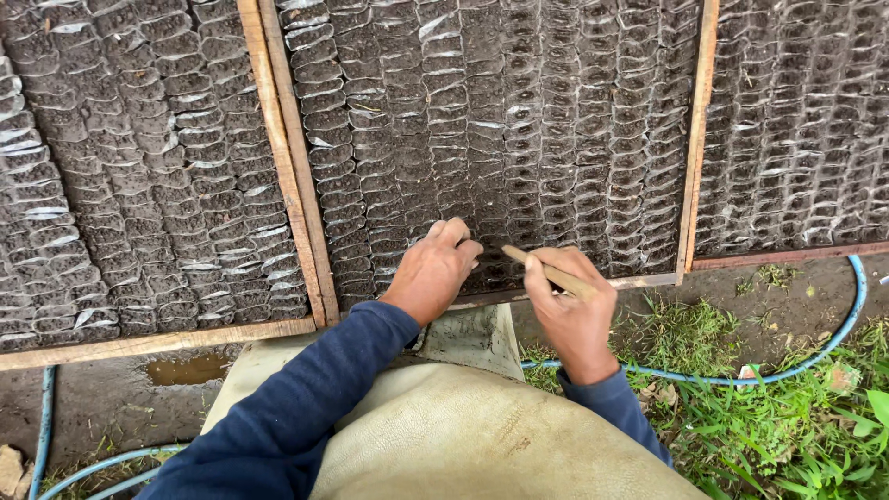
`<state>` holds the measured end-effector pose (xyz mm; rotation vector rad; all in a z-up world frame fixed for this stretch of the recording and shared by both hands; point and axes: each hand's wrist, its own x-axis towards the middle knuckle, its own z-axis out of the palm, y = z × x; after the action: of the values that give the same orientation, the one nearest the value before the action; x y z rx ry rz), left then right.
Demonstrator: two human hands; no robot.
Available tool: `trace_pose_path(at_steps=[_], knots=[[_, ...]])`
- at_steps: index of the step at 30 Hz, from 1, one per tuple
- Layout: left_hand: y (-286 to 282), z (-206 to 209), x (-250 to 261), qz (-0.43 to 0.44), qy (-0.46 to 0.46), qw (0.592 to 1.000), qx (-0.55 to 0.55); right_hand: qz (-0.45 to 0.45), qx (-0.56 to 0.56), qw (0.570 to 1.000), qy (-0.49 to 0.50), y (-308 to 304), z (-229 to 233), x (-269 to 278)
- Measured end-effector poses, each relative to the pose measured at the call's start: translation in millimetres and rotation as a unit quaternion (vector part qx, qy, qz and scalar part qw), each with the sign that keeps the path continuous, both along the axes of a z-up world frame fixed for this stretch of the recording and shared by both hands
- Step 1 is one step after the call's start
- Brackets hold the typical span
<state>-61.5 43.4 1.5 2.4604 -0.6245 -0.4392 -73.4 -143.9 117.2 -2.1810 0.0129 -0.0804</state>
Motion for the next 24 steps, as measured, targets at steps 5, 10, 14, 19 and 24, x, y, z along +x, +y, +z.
trace_pose_path(at_steps=[5, 10, 14, 19, 24], knots=[[0.0, 7.7, 8.2, 0.01, 0.008, 1.0, -0.002, 0.0, -0.01, 1.0, -0.023, 3.0, -10.6, 12.7], [2.7, 10.3, 15.4, 0.009, -0.002, 1.0, 0.007, 0.0, -0.023, 1.0, -0.016, 8.5, 1.6, 21.3], [0.0, 7.3, 20.6, 0.018, -0.002, 1.0, 0.01, 0.01, -0.033, 0.999, -0.034, 6.0, -21.3, 28.2], [3.1, 3.3, 21.7, 0.015, 0.006, 1.0, 0.005, -0.012, -0.037, 0.999, -0.031, 14.2, -6.9, 32.3], [7.3, 15.1, 36.8, 0.038, 0.001, 0.999, 0.016, -0.014, -0.008, 1.0, -0.025, 18.5, -22.3, 46.8]])
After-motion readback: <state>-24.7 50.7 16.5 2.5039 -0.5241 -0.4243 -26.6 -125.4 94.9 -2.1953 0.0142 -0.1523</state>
